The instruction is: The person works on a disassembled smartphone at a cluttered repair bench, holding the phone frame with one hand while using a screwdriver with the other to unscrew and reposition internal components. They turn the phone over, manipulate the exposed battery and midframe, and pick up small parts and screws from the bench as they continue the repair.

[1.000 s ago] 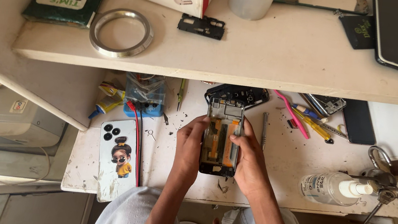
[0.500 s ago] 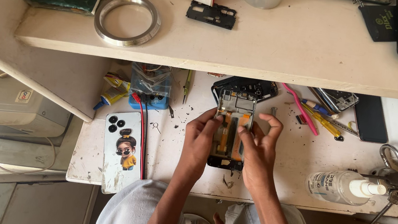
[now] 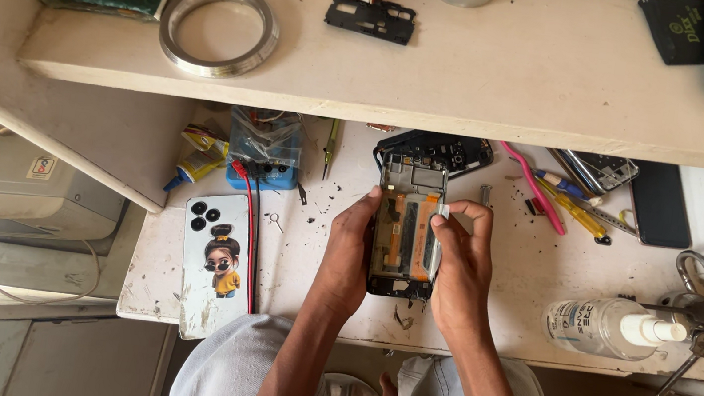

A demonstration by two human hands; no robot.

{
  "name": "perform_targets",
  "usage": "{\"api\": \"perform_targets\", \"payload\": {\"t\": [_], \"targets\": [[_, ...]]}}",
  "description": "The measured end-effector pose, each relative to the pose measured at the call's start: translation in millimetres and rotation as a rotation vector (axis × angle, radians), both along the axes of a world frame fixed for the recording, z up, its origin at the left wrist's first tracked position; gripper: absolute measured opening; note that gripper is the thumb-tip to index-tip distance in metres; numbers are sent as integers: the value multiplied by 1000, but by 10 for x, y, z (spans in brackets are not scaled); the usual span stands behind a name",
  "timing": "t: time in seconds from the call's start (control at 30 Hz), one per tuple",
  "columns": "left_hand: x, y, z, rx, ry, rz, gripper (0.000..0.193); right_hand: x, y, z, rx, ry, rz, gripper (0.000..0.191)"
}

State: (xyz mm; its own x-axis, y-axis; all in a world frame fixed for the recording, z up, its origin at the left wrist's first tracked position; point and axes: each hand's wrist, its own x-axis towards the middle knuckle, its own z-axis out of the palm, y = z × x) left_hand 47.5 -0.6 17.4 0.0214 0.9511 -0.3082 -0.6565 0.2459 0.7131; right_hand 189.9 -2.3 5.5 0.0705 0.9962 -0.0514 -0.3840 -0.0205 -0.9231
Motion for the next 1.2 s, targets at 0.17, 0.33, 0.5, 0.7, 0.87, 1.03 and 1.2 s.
{"api": "perform_targets", "payload": {"t": [0.17,0.33,0.5,0.7,0.87,1.03,1.2], "targets": [[21,-15,-27,54,-18,27,35,-9,17,-73,38,-36,-9,14],[8,-26,-11,51,-18,78,34,18,54,-107,41,-131,-30,7],[-33,-10,17,65,-25,116,34,70,41,-84,-38,-116,21,7],[-52,-15,74,95,-31,96,34,113,86,-4,-88,111,69,6],[-58,-12,113,171,85,90,35,95,78,69,-89,123,72,8],[-49,-24,126,172,135,64,37,72,54,101,-78,52,70,9],[-52,-18,120,135,120,67,35,78,40,94,-88,-58,50,12]]}}
